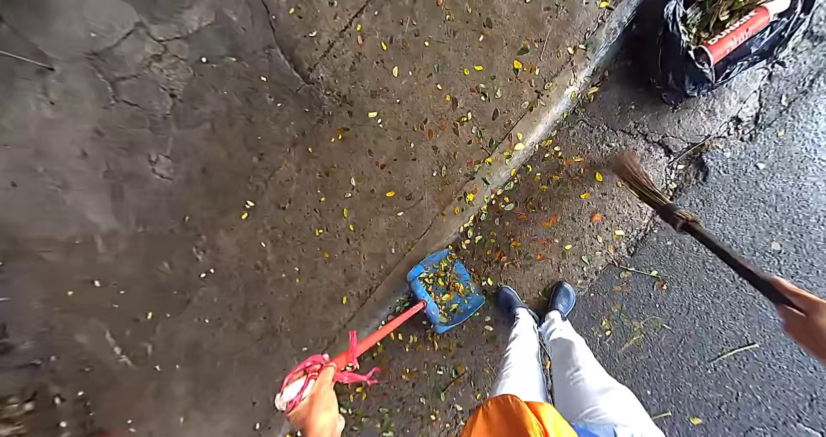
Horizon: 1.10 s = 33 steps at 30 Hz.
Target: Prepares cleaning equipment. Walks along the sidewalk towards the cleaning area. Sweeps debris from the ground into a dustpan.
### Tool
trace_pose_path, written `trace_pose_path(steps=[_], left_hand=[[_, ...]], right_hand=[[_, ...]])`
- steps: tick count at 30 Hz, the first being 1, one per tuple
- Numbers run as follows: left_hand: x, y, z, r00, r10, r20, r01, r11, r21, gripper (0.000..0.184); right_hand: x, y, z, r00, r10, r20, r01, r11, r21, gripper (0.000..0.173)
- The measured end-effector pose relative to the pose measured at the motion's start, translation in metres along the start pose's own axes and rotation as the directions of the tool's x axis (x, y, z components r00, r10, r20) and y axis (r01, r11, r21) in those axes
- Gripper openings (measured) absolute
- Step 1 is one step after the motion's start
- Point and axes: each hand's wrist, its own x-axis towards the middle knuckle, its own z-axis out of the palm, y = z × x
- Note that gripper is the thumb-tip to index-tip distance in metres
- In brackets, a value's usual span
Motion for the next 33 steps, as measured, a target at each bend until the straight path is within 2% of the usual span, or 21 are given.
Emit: trace_pose_path(steps=[1, 3, 5, 7, 8, 9, 11, 13, 15, 16, 18, 20, 21, 23, 25, 27, 29, 31, 33], left_hand=[[0.001, -0.005, 0.001, 1.0, 0.003, -0.001, -0.003, 1.0, -0.005, 0.053], [0.0, -0.013, 0.003, 1.0, 0.011, -0.009, -0.012, 1.0, -0.013, 0.054], [-0.009, -0.005, 0.006, 1.0, 0.007, -0.026, -0.007, 1.0, -0.001, 0.055], [-0.017, 0.0, 0.008, 0.999, -0.001, -0.039, 0.002, 1.0, 0.012, 0.053], [-0.021, 0.003, 0.009, 0.999, -0.003, -0.039, 0.004, 1.0, 0.016, 0.052], [-0.023, 0.003, 0.009, 0.999, 0.0, -0.034, 0.0, 1.0, 0.02, 0.052], [-0.02, -0.002, 0.008, 1.0, 0.015, -0.027, -0.014, 1.0, 0.026, 0.05], [-0.014, -0.009, 0.006, 1.0, 0.019, -0.021, -0.019, 1.0, 0.024, 0.048], [-0.013, -0.01, 0.004, 1.0, 0.017, -0.022, -0.017, 1.0, 0.019, 0.048], [-0.012, -0.01, 0.003, 0.999, 0.02, -0.026, -0.02, 1.0, 0.017, 0.046], [-0.006, -0.015, -0.004, 1.0, 0.02, -0.023, -0.02, 1.0, 0.01, 0.045], [0.005, -0.027, -0.015, 1.0, 0.024, -0.009, -0.024, 1.0, -0.005, 0.048], [0.013, -0.034, -0.022, 0.999, 0.033, 0.001, -0.033, 0.999, -0.019, 0.049], [0.036, -0.052, -0.042, 0.997, 0.063, 0.04, -0.062, 0.997, -0.036, 0.048], [0.062, -0.071, -0.067, 0.995, 0.053, 0.09, -0.047, 0.996, -0.07, 0.049], [0.099, -0.088, -0.102, 0.992, 0.054, 0.117, -0.04, 0.992, -0.116, 0.047], [0.148, -0.113, -0.142, 0.983, 0.089, 0.161, -0.062, 0.984, -0.167, 0.048], [0.199, -0.148, -0.18, 0.969, 0.133, 0.207, -0.087, 0.973, -0.215, 0.049], [0.225, -0.165, -0.207, 0.964, 0.127, 0.235, -0.074, 0.972, -0.223, 0.047]], right_hand=[[0.019, -0.016, 0.024, 0.999, 0.007, 0.036, -0.006, 0.999, -0.033, 0.041], [0.036, -0.069, 0.074, 0.963, -0.026, 0.269, 0.062, 0.99, -0.125, 0.045], [0.028, -0.12, 0.132, 0.856, -0.138, 0.498, 0.249, 0.955, -0.163, 0.049], [0.019, -0.146, 0.165, 0.75, -0.246, 0.614, 0.397, 0.91, -0.121, 0.049], [0.019, -0.147, 0.165, 0.721, -0.279, 0.634, 0.43, 0.898, -0.094, 0.048], [0.021, -0.142, 0.152, 0.712, -0.308, 0.631, 0.44, 0.896, -0.06, 0.047], [0.028, -0.111, 0.098, 0.748, -0.372, 0.55, 0.443, 0.897, 0.005, 0.042], [0.031, -0.071, 0.035, 0.819, -0.41, 0.402, 0.431, 0.901, 0.041, 0.039], [0.031, -0.052, -0.009, 0.899, -0.356, 0.255, 0.359, 0.933, 0.039, 0.039], [0.035, -0.051, -0.013, 0.936, -0.314, 0.157, 0.315, 0.949, 0.022, 0.041], [0.05, -0.069, 0.013, 0.971, -0.241, -0.001, 0.241, 0.971, 0.007, 0.043], [0.057, -0.108, 0.058, 0.976, -0.215, -0.016, 0.216, 0.976, 0.01, 0.04], [0.051, -0.133, 0.083, 0.975, -0.213, 0.058, 0.214, 0.977, -0.014, 0.038], [0.015, -0.184, 0.143, 0.936, -0.231, 0.265, 0.262, 0.961, -0.089, 0.037], [-0.038, -0.219, 0.193, 0.852, -0.294, 0.433, 0.384, 0.913, -0.137, 0.041], [-0.093, -0.222, 0.223, 0.796, -0.344, 0.498, 0.461, 0.878, -0.131, 0.044], [-0.145, -0.184, 0.23, 0.835, -0.323, 0.446, 0.401, 0.911, -0.091, 0.045], [-0.204, -0.123, 0.227, 0.901, -0.228, 0.368, 0.263, 0.964, -0.047, 0.047], [-0.263, -0.075, 0.215, 0.961, -0.111, 0.252, 0.113, 0.994, 0.007, 0.046]])
